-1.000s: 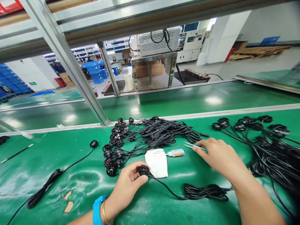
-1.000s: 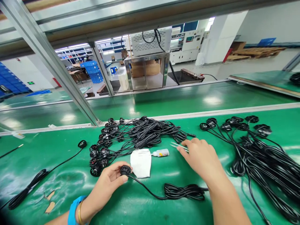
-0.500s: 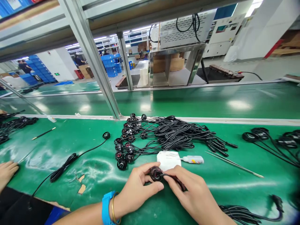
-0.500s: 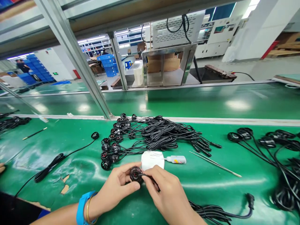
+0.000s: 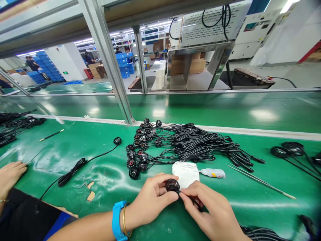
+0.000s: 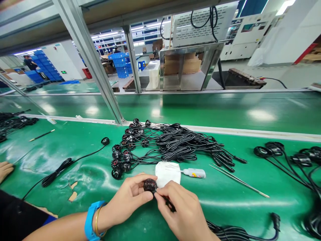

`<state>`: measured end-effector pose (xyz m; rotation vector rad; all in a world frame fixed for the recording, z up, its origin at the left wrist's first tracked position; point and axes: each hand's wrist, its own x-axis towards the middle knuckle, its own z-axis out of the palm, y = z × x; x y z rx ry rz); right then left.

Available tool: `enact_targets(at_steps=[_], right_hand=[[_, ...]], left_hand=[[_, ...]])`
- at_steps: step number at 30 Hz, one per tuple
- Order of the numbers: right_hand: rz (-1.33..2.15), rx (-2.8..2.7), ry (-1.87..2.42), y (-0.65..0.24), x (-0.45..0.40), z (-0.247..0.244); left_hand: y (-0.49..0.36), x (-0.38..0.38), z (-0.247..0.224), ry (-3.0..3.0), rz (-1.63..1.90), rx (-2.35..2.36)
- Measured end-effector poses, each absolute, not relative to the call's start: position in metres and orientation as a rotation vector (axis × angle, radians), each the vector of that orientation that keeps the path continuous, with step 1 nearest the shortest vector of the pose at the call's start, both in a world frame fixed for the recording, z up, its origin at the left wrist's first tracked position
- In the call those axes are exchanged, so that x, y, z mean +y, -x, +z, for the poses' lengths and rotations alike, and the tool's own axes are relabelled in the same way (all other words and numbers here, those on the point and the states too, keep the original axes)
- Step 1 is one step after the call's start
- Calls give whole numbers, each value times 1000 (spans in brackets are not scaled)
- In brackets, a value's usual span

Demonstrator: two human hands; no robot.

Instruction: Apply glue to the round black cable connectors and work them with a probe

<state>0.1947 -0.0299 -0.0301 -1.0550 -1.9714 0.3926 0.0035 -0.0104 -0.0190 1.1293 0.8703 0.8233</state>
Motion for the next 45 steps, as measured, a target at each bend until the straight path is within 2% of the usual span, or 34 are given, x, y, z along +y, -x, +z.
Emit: enact_targets(at_steps=[6, 12, 18, 24, 27, 35, 45], right_hand=[[324, -2010, 969, -207, -27, -21], [77, -1932, 1692, -285, 7, -37], [502, -2118, 1638, -302, 20, -42], [1042, -1784, 1607, -300, 12, -10], [1179, -1585, 1523, -294, 8, -2], [1287, -1023, 1479, -282, 8, -18], [975, -1300, 1593, -268, 5, -9]], left_hand=[[-4, -9, -16, -1174, 824, 869], [-5, -6, -18, -1136, 796, 860], [-1, -8, -22, -1245, 696, 943], [0, -8, -19, -1298, 700, 959], [0, -8, -19, -1263, 720, 943], [2, -10, -22, -1217, 707, 927], [1, -8, -19, -1195, 685, 922]])
